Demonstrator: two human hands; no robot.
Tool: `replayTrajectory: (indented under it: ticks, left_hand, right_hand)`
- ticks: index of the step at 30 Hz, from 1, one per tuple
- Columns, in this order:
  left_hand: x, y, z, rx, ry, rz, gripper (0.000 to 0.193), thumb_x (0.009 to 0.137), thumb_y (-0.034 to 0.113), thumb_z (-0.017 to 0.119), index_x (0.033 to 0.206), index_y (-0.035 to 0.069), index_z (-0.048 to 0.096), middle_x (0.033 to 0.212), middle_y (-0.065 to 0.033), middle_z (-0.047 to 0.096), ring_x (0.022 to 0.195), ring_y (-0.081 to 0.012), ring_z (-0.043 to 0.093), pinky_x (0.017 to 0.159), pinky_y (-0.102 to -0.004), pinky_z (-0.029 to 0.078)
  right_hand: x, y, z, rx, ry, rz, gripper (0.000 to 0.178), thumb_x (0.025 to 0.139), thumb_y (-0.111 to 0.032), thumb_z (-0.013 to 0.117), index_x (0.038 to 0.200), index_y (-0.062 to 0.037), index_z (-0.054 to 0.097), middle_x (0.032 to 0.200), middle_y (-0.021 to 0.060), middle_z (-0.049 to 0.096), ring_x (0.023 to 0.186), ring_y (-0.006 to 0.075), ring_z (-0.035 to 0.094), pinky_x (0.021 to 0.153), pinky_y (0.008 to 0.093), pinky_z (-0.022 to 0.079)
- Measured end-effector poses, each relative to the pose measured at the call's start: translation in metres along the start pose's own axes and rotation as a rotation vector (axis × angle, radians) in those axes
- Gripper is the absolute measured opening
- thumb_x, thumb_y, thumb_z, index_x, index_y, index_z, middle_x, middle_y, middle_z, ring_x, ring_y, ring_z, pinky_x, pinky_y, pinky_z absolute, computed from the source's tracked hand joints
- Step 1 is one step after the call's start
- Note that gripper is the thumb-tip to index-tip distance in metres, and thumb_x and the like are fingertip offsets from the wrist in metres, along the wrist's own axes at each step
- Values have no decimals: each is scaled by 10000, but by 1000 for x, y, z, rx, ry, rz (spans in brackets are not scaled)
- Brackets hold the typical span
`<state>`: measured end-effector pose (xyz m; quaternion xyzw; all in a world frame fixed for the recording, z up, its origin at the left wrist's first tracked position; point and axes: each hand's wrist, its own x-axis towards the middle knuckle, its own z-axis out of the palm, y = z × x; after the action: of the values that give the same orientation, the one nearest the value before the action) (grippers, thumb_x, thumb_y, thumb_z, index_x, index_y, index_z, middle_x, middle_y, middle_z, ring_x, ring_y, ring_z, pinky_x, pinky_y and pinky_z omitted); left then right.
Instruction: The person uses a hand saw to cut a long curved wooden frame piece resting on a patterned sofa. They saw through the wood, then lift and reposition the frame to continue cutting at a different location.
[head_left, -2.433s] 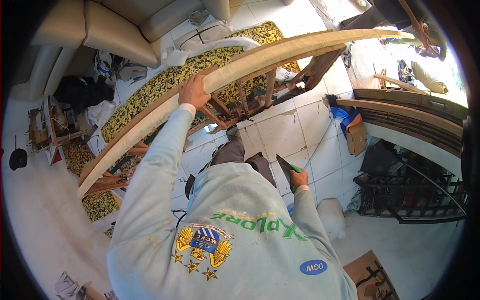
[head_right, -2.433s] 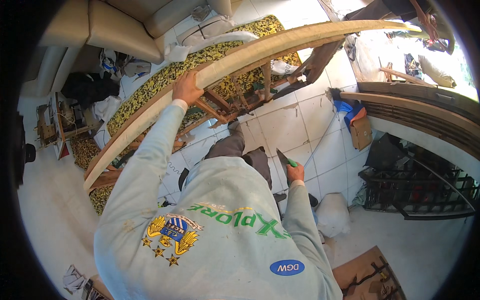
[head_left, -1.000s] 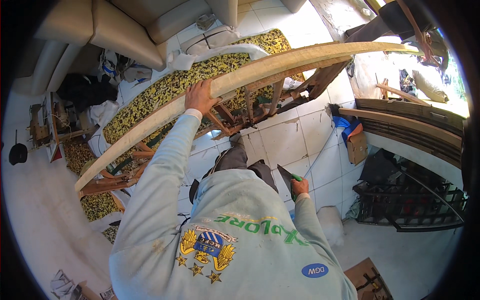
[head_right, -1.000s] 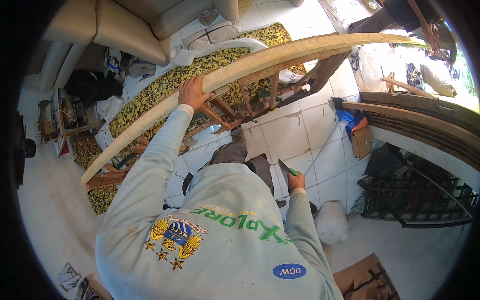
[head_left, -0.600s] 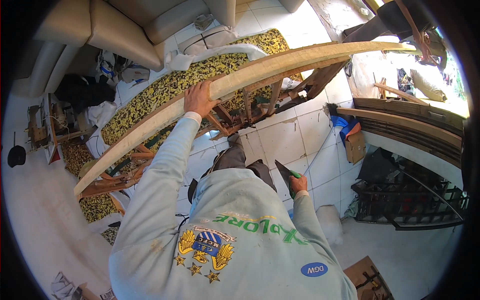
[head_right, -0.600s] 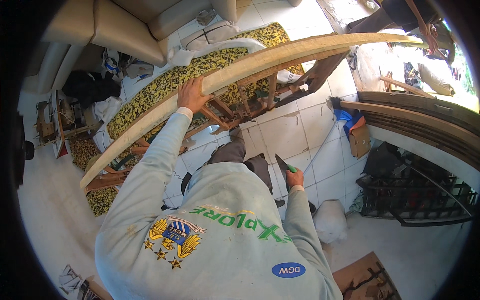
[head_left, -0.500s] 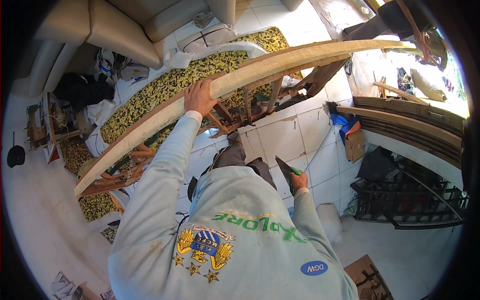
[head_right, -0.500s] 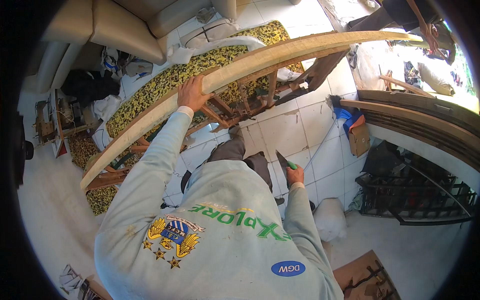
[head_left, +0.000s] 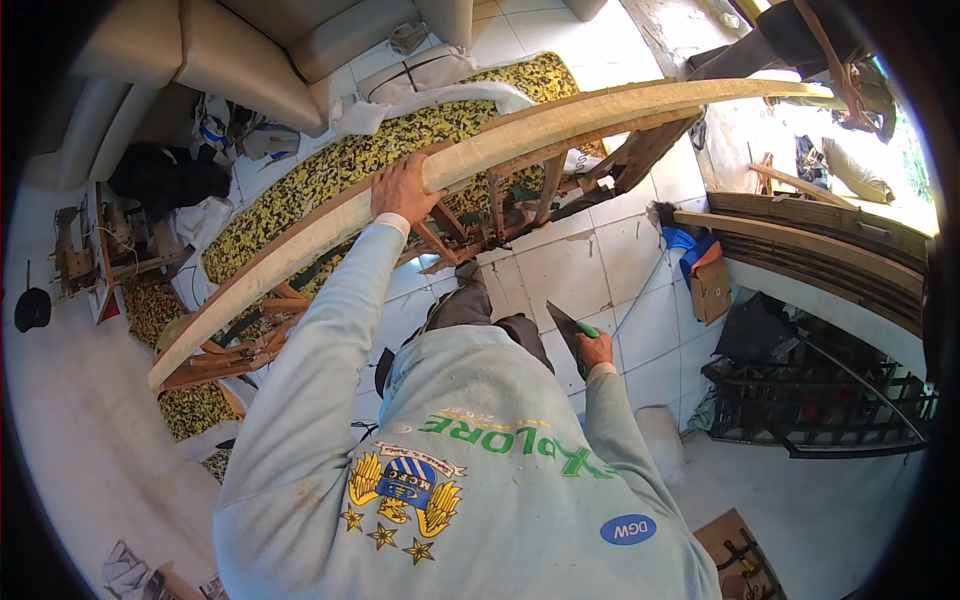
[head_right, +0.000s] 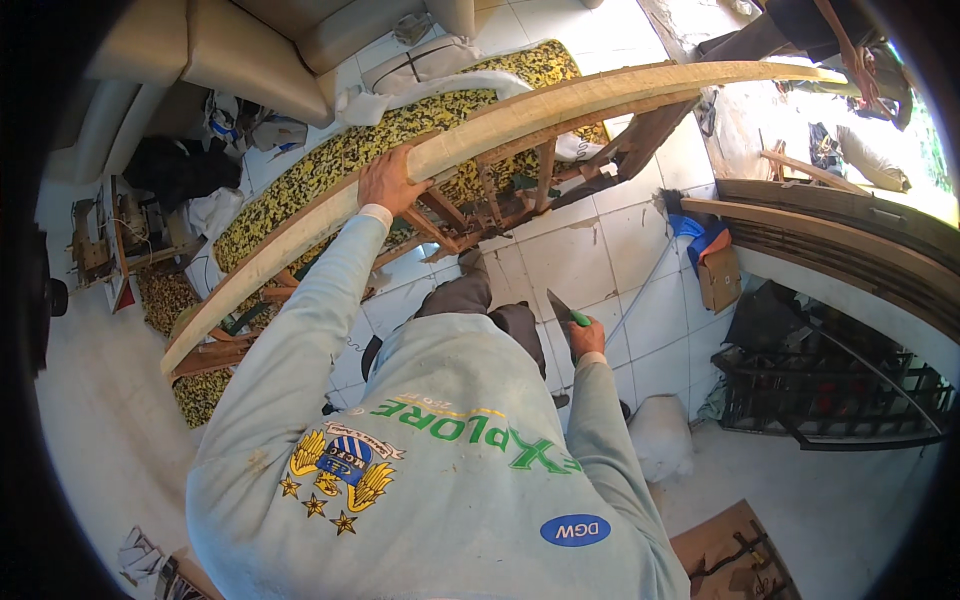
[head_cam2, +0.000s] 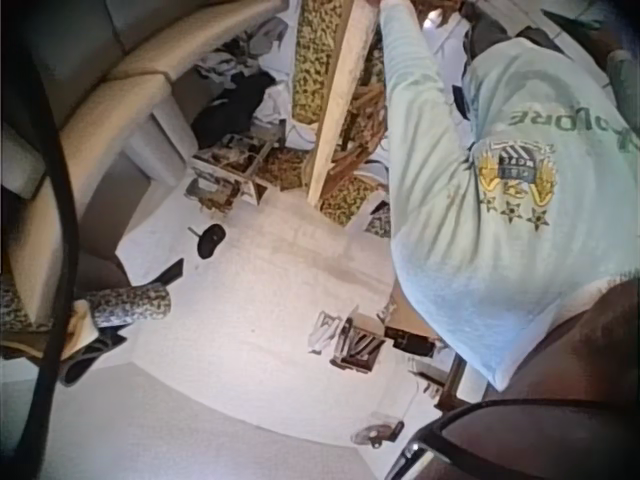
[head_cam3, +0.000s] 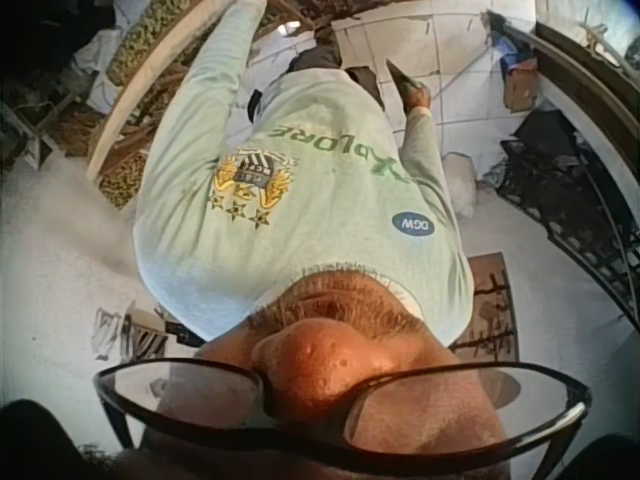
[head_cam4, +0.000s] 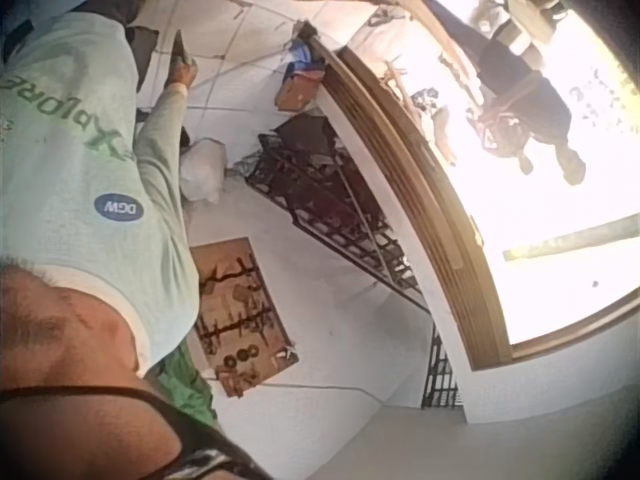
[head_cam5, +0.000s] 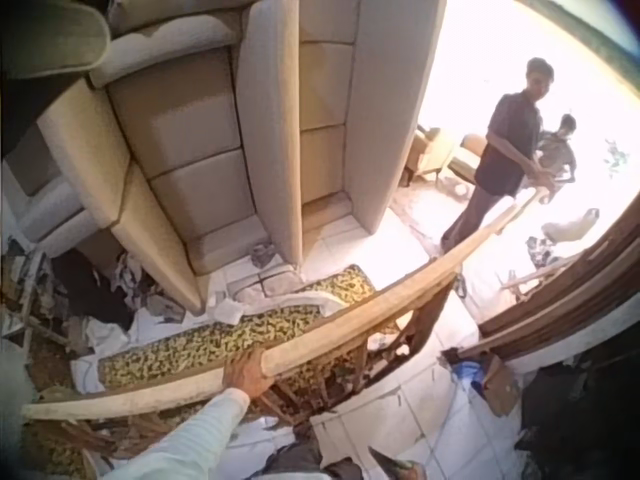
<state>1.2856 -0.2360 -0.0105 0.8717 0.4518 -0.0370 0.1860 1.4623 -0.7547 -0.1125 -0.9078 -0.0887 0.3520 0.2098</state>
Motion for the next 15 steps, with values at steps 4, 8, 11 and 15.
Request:
replayTrajectory:
  ticks: [4, 8, 11, 15]
  left_hand:
    - [1, 0, 3, 5, 17, 6, 763, 813, 488, 886, 1449, 204, 573, 1394, -98, 688, 1359, -324, 600, 1182, -504, 416]
    - [0, -2, 4, -1, 43, 10, 768, 807, 486, 893, 1448, 216, 569, 1357, -108, 709, 1326, -332, 628, 1163, -509, 429]
    - [1, 0, 1, -21, -16, -23, 753, 805, 474, 899, 1436, 213, 582, 1413, -90, 684, 1374, -314, 591, 1172, -508, 394]
    - [-1, 9, -8, -1, -46, -37, 746, 810, 479, 897, 1433, 207, 589, 1407, -95, 686, 1362, -316, 600, 1171, -498, 404]
  right_hand:
    - [0, 11, 5, -9, 9, 3, 330, 875, -246, 751, 1082, 9, 776, 812, 162, 755, 692, 281, 714, 685, 416, 562]
    - [-1, 25, 9, 8, -19, 33, 319, 881, -245, 745, 1074, 7, 775, 786, 158, 742, 654, 268, 704, 648, 417, 557]
    - [-4, 30, 10, 13, -16, 55, 300, 877, -236, 738, 1052, 6, 771, 768, 154, 731, 638, 253, 696, 624, 416, 554]
    - [-7, 41, 11, -4, -29, 52, 292, 874, -234, 738, 1037, 6, 767, 763, 151, 727, 639, 253, 699, 616, 415, 555]
